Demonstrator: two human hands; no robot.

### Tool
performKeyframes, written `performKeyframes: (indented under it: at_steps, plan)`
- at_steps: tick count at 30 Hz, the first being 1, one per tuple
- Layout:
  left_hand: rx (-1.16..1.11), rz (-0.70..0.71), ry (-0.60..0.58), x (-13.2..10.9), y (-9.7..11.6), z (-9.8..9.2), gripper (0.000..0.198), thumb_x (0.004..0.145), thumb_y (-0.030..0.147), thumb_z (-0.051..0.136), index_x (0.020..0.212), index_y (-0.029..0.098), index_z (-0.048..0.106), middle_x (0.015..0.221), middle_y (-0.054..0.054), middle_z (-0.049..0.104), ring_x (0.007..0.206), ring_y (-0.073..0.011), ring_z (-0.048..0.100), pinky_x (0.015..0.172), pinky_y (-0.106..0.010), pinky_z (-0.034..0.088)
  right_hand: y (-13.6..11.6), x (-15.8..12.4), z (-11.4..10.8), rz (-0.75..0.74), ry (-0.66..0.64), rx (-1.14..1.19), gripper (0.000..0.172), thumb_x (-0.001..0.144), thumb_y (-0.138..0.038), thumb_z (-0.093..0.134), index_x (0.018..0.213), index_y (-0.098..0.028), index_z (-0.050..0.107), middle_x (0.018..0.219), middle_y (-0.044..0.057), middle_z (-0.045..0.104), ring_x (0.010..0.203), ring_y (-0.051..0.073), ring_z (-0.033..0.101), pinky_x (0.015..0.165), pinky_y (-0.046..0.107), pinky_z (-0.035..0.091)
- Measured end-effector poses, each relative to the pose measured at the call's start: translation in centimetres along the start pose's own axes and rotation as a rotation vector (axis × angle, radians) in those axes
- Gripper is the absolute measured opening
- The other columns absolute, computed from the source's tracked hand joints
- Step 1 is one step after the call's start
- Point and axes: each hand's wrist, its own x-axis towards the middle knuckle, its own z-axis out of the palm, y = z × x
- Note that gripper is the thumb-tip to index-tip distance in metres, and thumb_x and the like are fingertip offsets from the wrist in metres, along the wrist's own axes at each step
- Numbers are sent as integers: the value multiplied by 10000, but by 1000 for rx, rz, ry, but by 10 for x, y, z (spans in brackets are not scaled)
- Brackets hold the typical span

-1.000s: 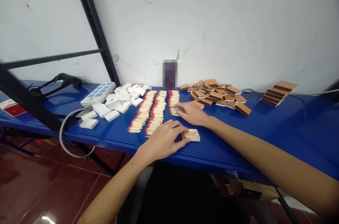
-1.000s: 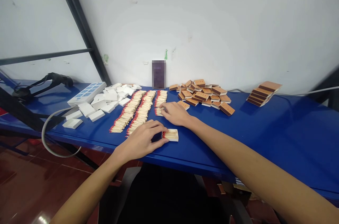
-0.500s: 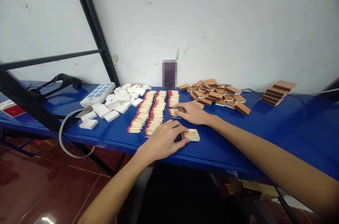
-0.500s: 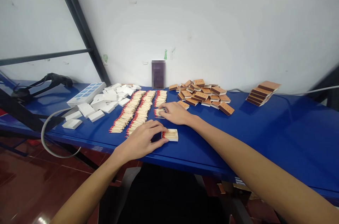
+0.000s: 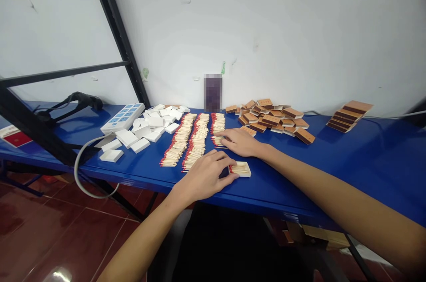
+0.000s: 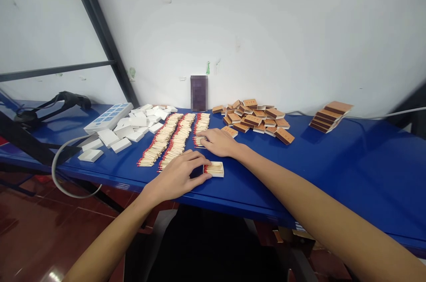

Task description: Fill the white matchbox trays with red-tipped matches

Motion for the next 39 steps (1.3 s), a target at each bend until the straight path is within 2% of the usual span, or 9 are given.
performKeyframes:
  at_steps: [4, 9, 12, 16, 20, 24, 29, 32, 39]
  plan:
    - [-2, 2, 6, 0, 0, 0, 254, 974, 382, 526, 1116, 208, 643, 1057, -47, 662, 1044, -216, 586, 919, -350, 464, 0, -1, -2, -37, -9, -1, 383, 969, -315, 398, 1233, -213, 657, 1262, 71, 673, 1128, 248, 609, 928, 349, 430]
    - [2, -3, 13, 0, 0, 1, 250, 970, 382, 535, 1110, 204, 642, 1060, -45, 662, 1041, -213, 587, 908, -346, 469, -1, -2, -10, -33, -68, 64, 468, 934, -476, 474, 1253, -182, 650, 925, 64, 718, 797, 207, 623, 706, 290, 421]
    - [1, 2, 13, 0, 0, 1, 245, 971, 376, 535, 1108, 204, 642, 1061, -44, 666, 1047, -216, 588, 916, -354, 466, -1, -2, -12, -39, -75, 53, 503, 887, -499, 539, 1245, -165, 654, 829, 46, 687, 704, 185, 578, 648, 277, 385]
    - [-8, -2, 7, 0, 1, 0, 246, 972, 377, 532, 1110, 207, 644, 1068, -42, 673, 1053, -219, 591, 920, -357, 470, -1, -4, -10, -42, -59, 58, 438, 908, -506, 496, 1119, -184, 707, 729, 21, 660, 641, 166, 536, 603, 271, 343]
    - [-18, -16, 0, -1, 0, 1, 256, 976, 384, 524, 1130, 214, 639, 1090, -43, 670, 1060, -214, 611, 912, -344, 482, -3, -6, -9, -33, -38, 62, 464, 943, -527, 428, 930, -181, 737, 671, 20, 643, 597, 152, 502, 580, 275, 312]
    - [-24, -16, -3, -1, 0, 2, 258, 981, 384, 514, 1132, 215, 637, 1092, -41, 667, 1068, -208, 617, 928, -336, 484, -7, -8, -15, -88, -52, -16, 512, 978, -515, 371, 807, -184, 723, 705, 37, 634, 619, 153, 510, 591, 278, 316]
    - [-20, -16, -14, -1, 1, 0, 264, 981, 386, 514, 1133, 208, 636, 1084, -44, 659, 1043, -208, 623, 912, -333, 486, -6, -18, -27, -103, -69, -179, 431, 981, -457, 412, 965, -211, 765, 915, 99, 645, 823, 210, 579, 710, 315, 372]
    - [-32, -20, -8, -1, 1, 0, 264, 978, 385, 519, 1140, 211, 633, 1079, -42, 649, 1014, -202, 628, 891, -326, 489, 1, -28, -34, -132, -102, -179, 399, 979, -426, 434, 990, -211, 770, 952, 107, 677, 897, 238, 601, 792, 359, 388]
    - [-49, -27, -4, -2, 1, 1, 256, 971, 387, 531, 1139, 223, 631, 1098, -42, 638, 992, -193, 633, 884, -313, 488, 14, -45, -44, 1, -182, 52, 443, 887, -579, 531, 901, -196, 755, 852, 90, 689, 757, 208, 622, 661, 322, 466]
